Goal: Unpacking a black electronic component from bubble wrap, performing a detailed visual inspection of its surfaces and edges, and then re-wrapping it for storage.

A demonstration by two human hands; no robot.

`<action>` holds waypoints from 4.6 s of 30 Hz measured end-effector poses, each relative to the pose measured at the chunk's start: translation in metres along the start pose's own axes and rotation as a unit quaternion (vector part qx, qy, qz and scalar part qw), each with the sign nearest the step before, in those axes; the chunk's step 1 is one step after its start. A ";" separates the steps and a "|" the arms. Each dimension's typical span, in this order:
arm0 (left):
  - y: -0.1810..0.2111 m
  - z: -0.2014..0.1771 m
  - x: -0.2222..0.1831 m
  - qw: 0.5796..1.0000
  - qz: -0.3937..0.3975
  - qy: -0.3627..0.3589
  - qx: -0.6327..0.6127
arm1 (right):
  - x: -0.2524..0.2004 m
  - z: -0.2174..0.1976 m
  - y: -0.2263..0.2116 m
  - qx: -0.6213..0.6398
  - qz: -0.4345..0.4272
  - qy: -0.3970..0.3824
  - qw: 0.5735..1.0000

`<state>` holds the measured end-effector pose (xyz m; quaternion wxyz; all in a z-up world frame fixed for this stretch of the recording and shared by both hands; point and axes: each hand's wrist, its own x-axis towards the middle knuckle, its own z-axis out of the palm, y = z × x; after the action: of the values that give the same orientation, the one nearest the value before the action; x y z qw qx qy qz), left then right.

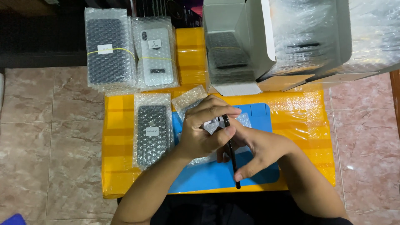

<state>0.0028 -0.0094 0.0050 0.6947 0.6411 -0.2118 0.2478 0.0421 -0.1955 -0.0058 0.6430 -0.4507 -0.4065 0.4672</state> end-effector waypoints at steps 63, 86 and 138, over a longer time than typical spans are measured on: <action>0.002 0.008 -0.029 0.982 0.179 -0.060 -0.015 | 0.028 0.026 -0.003 -0.682 -0.119 0.129 0.710; 0.031 0.021 -0.017 0.991 0.123 -0.049 -0.021 | 0.023 -0.005 0.017 -0.697 -0.166 0.132 0.685; 0.032 0.003 -0.014 0.927 -0.291 0.049 -0.232 | 0.000 -0.005 0.009 -0.503 -0.406 0.422 0.635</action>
<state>-0.0280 -0.0113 0.0217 0.8754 0.4822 -0.0334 0.0103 0.0449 -0.1950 -0.0154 0.5429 -0.6419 -0.4048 -0.3598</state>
